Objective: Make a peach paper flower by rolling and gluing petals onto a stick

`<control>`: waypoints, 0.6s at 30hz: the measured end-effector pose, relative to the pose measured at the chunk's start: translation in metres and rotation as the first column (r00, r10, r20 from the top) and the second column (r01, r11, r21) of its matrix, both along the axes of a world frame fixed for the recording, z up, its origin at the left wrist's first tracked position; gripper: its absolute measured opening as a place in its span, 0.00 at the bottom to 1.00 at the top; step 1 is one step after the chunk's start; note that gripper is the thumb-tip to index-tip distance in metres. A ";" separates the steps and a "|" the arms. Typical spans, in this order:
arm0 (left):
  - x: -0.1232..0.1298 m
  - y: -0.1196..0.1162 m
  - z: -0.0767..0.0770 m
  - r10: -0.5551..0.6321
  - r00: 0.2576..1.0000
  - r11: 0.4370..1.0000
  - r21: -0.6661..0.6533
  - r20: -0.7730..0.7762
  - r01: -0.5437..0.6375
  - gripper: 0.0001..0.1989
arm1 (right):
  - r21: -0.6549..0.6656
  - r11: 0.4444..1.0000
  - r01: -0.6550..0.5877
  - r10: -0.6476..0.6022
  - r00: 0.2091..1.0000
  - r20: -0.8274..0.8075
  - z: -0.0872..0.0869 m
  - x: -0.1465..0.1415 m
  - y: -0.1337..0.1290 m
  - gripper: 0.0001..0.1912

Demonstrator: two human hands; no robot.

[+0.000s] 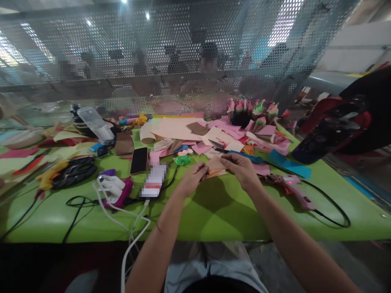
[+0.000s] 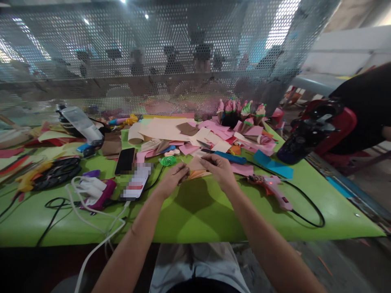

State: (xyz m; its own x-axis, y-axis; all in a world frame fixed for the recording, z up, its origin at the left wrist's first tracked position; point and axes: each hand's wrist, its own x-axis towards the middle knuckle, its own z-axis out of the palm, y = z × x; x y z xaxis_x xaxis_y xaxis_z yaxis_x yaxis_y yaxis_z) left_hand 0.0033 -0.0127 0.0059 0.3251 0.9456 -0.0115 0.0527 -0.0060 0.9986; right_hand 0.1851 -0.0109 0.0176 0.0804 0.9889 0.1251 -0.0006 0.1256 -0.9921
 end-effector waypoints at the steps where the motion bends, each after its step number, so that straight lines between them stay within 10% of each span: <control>1: 0.000 0.001 0.000 0.009 1.000 1.000 0.006 0.003 -0.009 0.16 | -0.013 1.000 -0.019 0.019 1.000 -0.010 0.000 0.000 0.000 0.26; 18: -0.003 0.005 0.003 0.142 0.989 0.989 -0.040 0.030 -0.141 0.15 | -0.018 1.000 -0.012 0.012 1.000 0.012 -0.004 0.001 0.004 0.27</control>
State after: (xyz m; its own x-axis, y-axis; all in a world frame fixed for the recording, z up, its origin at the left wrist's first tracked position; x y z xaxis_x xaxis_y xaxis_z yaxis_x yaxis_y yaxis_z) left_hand 0.0003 -0.0078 0.0091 0.1887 0.9812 -0.0397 0.0174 0.0370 0.9992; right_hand 0.1864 -0.0074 0.0131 0.0671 0.9918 0.1084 0.0104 0.1079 -0.9941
